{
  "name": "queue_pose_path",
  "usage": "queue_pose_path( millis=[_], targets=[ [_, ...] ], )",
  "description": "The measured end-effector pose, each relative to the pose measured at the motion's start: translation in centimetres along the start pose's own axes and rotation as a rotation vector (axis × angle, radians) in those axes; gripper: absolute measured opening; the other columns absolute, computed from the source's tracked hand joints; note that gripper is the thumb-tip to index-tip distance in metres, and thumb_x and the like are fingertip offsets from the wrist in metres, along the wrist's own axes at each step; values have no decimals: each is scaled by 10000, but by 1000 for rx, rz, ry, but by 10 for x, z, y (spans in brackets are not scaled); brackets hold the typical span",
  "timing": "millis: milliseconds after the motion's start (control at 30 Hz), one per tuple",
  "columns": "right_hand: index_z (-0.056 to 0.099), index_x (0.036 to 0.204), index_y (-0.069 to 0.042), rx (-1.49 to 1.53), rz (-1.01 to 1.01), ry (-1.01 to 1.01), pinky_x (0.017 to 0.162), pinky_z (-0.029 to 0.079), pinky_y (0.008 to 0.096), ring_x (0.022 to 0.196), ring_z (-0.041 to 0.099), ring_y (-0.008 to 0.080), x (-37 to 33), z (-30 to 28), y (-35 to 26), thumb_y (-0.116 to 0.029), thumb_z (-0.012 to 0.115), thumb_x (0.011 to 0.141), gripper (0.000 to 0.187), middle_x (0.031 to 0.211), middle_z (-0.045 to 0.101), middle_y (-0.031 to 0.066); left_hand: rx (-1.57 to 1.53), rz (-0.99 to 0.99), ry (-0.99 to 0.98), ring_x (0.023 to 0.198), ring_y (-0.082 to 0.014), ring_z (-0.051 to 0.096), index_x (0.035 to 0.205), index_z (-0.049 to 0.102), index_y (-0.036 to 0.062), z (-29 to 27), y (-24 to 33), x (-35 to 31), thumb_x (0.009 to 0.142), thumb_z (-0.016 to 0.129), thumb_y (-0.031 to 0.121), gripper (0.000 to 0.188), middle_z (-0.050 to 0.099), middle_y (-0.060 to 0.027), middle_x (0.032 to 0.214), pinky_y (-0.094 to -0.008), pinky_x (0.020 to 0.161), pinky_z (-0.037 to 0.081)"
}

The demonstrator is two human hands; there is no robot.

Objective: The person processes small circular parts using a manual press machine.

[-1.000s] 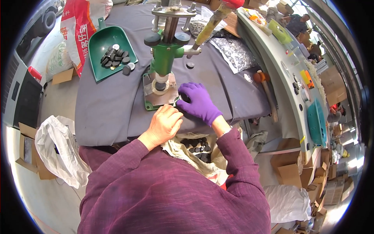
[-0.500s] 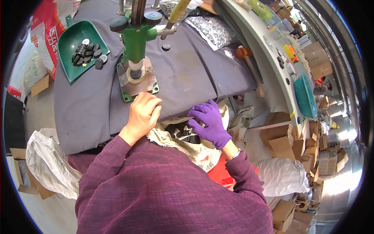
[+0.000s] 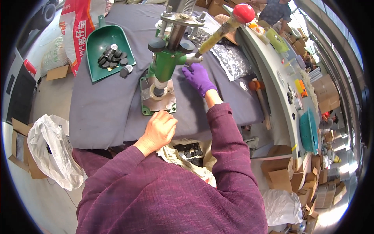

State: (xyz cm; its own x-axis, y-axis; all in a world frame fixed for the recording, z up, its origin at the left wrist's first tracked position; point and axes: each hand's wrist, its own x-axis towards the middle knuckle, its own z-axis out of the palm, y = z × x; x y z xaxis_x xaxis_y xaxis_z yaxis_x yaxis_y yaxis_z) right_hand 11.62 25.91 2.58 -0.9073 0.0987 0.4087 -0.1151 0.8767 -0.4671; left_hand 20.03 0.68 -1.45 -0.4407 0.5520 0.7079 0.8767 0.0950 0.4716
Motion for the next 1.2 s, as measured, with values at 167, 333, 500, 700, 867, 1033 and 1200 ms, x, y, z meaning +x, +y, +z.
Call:
queue_pose_path(
  millis=[167,333,500,700,867,1033,1200],
  targets=[
    [655,1052,-52,-183,-102,-115,853,481,454,971,593,386,-26,10,16,-199,609,876,234,1041,641,176,-7,8,-17,850,-293,604,885,648,11,2,-2,1,701,695,-7,191,621,-107,856,-402,761,498],
    [658,1025,-54,-137,-75,-133,884,457,451,1011,570,376,-128,-38,-21,-184,616,876,202,1063,634,157,-46,-24,-2,835,-300,608,879,654,16,-2,-1,3,709,684,-9,175,631,-106,852,-400,746,499],
    [689,939,-61,-140,30,-89,842,454,431,944,588,329,-214,-67,-62,-214,654,855,177,980,651,113,-121,-43,45,805,-300,610,863,658,11,-4,-8,-1,712,675,-8,153,638,-115,836,-399,734,498],
    [711,913,-55,-104,-38,-130,813,477,396,866,642,287,-229,-58,-67,-173,684,824,150,932,693,110,-142,-74,87,817,-291,606,853,652,18,-21,-10,1,724,672,14,131,639,-99,842,-386,742,510],
    [694,1012,-38,108,-73,143,809,488,381,896,640,298,-156,-45,-85,-139,668,858,186,990,688,132,-12,-148,246,812,-308,620,872,663,22,-72,-30,5,717,662,-5,158,649,-122,842,-393,735,524],
    [668,1094,-18,264,19,297,784,501,364,905,649,292,-113,-6,-73,-118,658,867,247,1021,682,147,292,-265,361,955,-332,623,979,654,29,-126,-94,30,747,657,23,233,648,-146,1011,-414,834,509],
    [637,1147,-20,67,-2,240,846,467,427,918,615,330,-119,28,-64,-177,632,877,312,998,670,160,510,-396,269,1072,-337,579,1103,647,46,-154,-174,67,768,683,165,358,623,-139,1152,-448,906,462]
  ],
)
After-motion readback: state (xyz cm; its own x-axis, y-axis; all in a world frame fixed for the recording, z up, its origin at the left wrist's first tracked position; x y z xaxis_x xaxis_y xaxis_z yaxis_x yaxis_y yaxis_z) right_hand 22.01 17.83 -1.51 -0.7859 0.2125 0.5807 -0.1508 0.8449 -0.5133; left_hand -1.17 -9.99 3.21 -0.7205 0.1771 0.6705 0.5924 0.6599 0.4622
